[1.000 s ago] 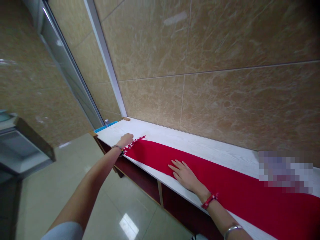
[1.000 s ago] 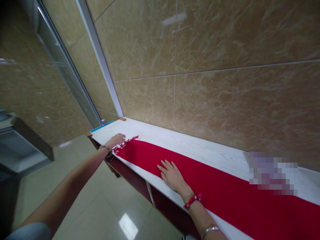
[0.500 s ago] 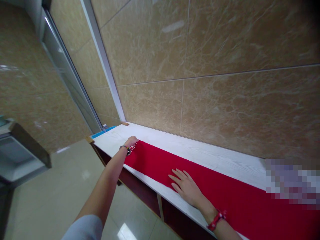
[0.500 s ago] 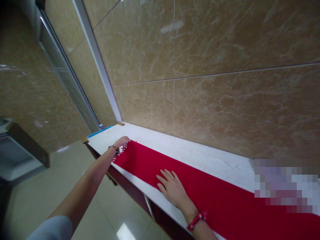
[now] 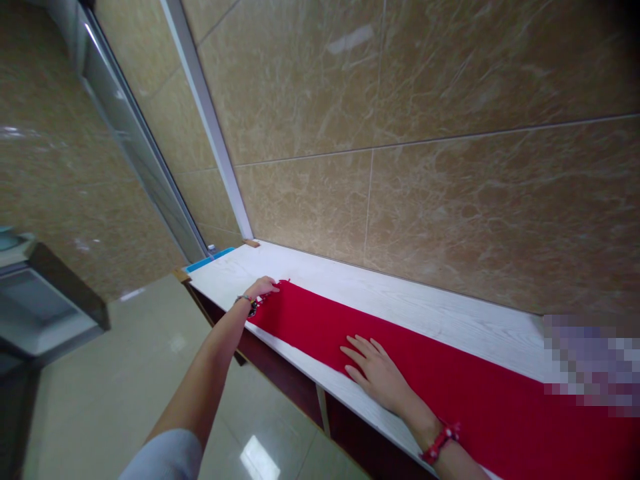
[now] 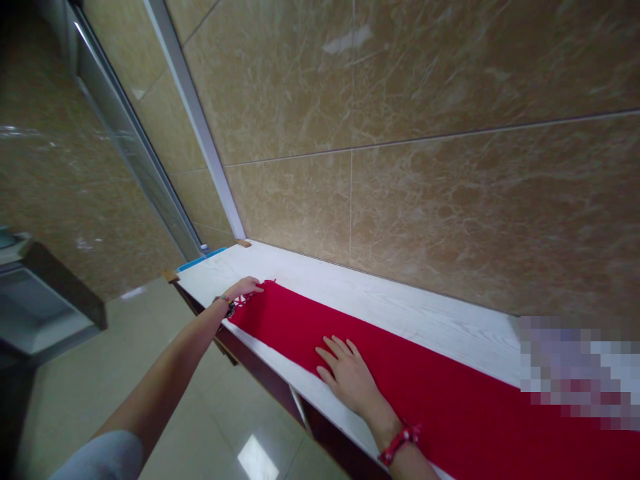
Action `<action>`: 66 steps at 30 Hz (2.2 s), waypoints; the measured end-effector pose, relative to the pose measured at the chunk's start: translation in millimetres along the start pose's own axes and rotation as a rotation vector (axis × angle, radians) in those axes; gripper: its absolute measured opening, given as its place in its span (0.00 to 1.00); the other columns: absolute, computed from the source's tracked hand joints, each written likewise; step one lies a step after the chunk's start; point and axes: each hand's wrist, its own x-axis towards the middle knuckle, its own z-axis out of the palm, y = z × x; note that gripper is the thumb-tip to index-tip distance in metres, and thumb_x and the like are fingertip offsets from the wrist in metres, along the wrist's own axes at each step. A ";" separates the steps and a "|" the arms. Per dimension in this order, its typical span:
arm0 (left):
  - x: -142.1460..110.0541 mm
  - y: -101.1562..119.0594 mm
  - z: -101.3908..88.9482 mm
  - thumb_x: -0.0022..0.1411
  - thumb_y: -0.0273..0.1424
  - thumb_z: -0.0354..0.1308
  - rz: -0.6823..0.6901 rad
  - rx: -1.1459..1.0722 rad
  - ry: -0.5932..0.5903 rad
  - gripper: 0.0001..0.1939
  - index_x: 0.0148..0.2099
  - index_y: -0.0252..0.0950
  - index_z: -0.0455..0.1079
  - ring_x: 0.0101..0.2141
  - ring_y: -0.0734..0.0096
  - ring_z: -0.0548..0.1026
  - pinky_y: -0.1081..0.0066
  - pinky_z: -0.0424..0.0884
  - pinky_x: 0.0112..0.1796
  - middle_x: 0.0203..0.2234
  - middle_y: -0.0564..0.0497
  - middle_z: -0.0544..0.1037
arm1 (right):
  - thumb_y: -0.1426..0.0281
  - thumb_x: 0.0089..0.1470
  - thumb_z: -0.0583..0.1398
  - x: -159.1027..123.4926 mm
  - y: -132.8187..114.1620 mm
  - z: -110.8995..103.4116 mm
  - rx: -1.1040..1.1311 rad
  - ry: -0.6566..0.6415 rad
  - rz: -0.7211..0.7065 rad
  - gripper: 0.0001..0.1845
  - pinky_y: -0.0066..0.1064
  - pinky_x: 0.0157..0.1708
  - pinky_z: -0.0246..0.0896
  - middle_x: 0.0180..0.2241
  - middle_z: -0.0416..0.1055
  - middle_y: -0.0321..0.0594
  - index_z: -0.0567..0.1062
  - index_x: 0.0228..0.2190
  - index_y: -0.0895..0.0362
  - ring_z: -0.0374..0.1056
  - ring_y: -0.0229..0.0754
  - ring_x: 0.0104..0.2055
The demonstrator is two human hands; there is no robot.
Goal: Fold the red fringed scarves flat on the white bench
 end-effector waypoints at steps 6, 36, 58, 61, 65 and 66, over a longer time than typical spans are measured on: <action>-13.1 10.1 -10.4 0.53 0.45 0.54 0.094 -0.119 -0.034 0.23 0.46 0.34 0.68 0.35 0.69 0.73 0.73 0.68 0.35 0.35 0.48 0.77 | 0.57 0.58 0.46 0.6 2.3 2.9 -0.003 -0.004 0.003 0.24 0.43 0.59 0.37 0.58 0.54 0.39 0.63 0.54 0.49 0.46 0.44 0.61; -22.9 -34.0 -15.6 0.55 0.28 0.50 0.129 0.505 0.321 0.14 0.44 0.35 0.67 0.50 0.52 0.61 0.53 0.56 0.49 0.46 0.40 0.67 | 0.57 0.57 0.48 1.7 1.8 2.8 0.002 0.000 0.017 0.24 0.45 0.59 0.37 0.58 0.54 0.39 0.64 0.53 0.49 0.47 0.46 0.61; -49.7 -40.1 12.2 0.59 0.31 0.47 0.027 0.571 0.167 0.12 0.42 0.36 0.69 0.44 0.57 0.69 0.55 0.63 0.46 0.42 0.42 0.72 | 0.58 0.57 0.48 1.8 2.4 4.5 -0.007 -0.006 0.008 0.24 0.44 0.59 0.38 0.59 0.54 0.39 0.63 0.53 0.50 0.46 0.45 0.61; -52.3 -45.7 6.9 0.60 0.33 0.46 -0.145 0.640 0.295 0.14 0.45 0.36 0.69 0.51 0.40 0.60 0.37 0.52 0.45 0.49 0.37 0.67 | 0.58 0.57 0.48 1.8 2.2 4.4 -0.015 -0.009 0.008 0.24 0.44 0.59 0.38 0.59 0.54 0.39 0.63 0.53 0.50 0.46 0.45 0.61; -55.4 -37.7 1.1 0.60 0.30 0.46 -0.262 0.682 0.429 0.17 0.49 0.31 0.66 0.53 0.34 0.55 0.32 0.47 0.44 0.52 0.31 0.62 | 0.58 0.57 0.48 2.0 2.3 3.7 -0.008 -0.016 0.007 0.24 0.44 0.59 0.37 0.58 0.54 0.39 0.63 0.53 0.49 0.46 0.44 0.61; -56.4 -32.9 3.6 0.60 0.30 0.45 -0.240 0.682 0.432 0.17 0.49 0.30 0.66 0.53 0.38 0.57 0.36 0.50 0.46 0.52 0.31 0.62 | 0.58 0.57 0.48 2.1 2.3 3.6 -0.007 -0.019 0.007 0.24 0.44 0.59 0.37 0.59 0.54 0.39 0.63 0.53 0.49 0.46 0.44 0.61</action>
